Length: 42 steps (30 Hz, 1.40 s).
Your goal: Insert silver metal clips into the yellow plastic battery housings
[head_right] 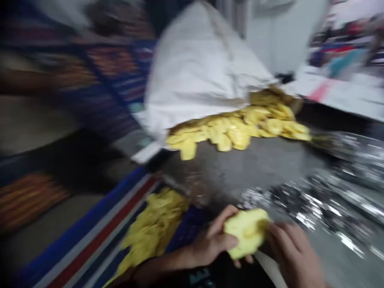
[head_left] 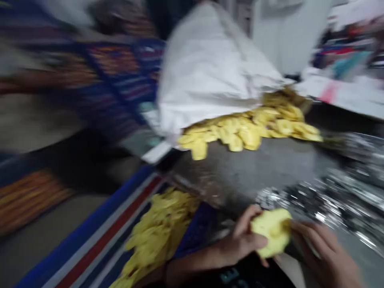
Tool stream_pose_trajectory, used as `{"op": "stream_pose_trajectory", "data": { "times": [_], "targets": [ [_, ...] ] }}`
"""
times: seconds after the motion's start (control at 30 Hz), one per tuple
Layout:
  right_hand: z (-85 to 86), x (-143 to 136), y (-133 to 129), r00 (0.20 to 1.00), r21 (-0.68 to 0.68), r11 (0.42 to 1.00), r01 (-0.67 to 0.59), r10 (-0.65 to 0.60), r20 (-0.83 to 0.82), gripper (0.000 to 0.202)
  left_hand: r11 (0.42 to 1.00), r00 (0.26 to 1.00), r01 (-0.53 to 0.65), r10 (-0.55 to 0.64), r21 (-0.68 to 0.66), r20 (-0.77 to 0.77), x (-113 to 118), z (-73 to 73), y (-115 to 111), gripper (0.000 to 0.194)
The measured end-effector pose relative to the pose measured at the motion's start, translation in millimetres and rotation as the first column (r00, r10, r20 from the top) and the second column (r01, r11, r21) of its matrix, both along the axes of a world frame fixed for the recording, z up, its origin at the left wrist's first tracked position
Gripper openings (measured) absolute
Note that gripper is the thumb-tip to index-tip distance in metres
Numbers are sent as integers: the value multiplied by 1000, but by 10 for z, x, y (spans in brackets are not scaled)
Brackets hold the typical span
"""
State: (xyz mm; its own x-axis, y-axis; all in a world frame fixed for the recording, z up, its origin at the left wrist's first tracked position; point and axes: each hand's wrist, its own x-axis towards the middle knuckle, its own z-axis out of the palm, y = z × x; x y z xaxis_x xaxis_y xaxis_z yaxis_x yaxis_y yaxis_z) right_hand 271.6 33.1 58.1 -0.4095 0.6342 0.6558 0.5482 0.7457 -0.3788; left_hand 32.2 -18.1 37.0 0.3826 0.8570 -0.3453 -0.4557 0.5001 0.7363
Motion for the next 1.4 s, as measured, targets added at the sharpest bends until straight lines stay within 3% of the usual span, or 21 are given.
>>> {"op": "stream_pose_trajectory", "data": {
  "times": [0.03, 0.1, 0.17, 0.3, 0.43, 0.5, 0.67, 0.87, 1.1, 1.17, 1.27, 1.33, 1.4],
  "targets": [
    [14, -23, -33, 995, -28, 998, -47, 50, 85, 15, 999, 999, -35, 37, 38, -37, -76, 74, -59, 84],
    [22, -86, -35, 992, -76, 997, -28, 37, 121, 19, 998, 987, -52, 57, 37, -149, -218, 168, -63, 67],
    [0, -137, 26, 994, -77, 997, 10, -2, 107, 13, 998, 981, -58, 60, 12, -183, -282, 215, 33, 68],
    [-32, -178, 98, 994, -48, 996, 78, -74, 82, 12, 998, 973, -61, 55, -22, -225, -201, 330, 158, 65],
    [94, -125, -20, 998, -59, 997, 46, -43, 44, 12, 999, 979, -46, 47, 10, -196, -159, 476, 161, 63],
    [175, -81, -66, 999, -104, 993, 48, -46, 24, 14, 998, 993, 39, -33, 55, -117, -193, 485, 168, 62],
    [236, -40, -63, 997, -120, 992, 45, -53, -63, 22, 989, 996, 92, -92, 112, -4, -253, 399, 158, 52],
    [236, -22, -166, 997, -21, 997, 74, -75, -12, 28, 991, 996, 92, -93, 92, 8, -191, 472, 102, 51],
    [125, 36, -208, 996, 60, 996, 68, -72, 55, 43, 996, 997, 72, -71, 51, -12, -160, 437, 154, 57],
    [141, 47, -229, 996, 1, 997, 79, -79, 34, 42, 997, 997, 73, -72, 28, -34, -140, 480, 153, 63],
    [196, 49, -273, 990, -197, 975, 103, -120, -75, 28, 999, 990, 16, -22, -43, -137, -103, 583, 91, 70],
    [193, 61, -237, 979, -393, 918, 59, -130, -157, 20, 996, 963, -37, 14, -81, -269, -108, 593, 67, 64],
    [151, 114, -133, 963, -581, 814, -9, -149, -224, 35, 997, 922, -31, -1, -77, -388, -130, 529, 102, 59]
  ]
}}
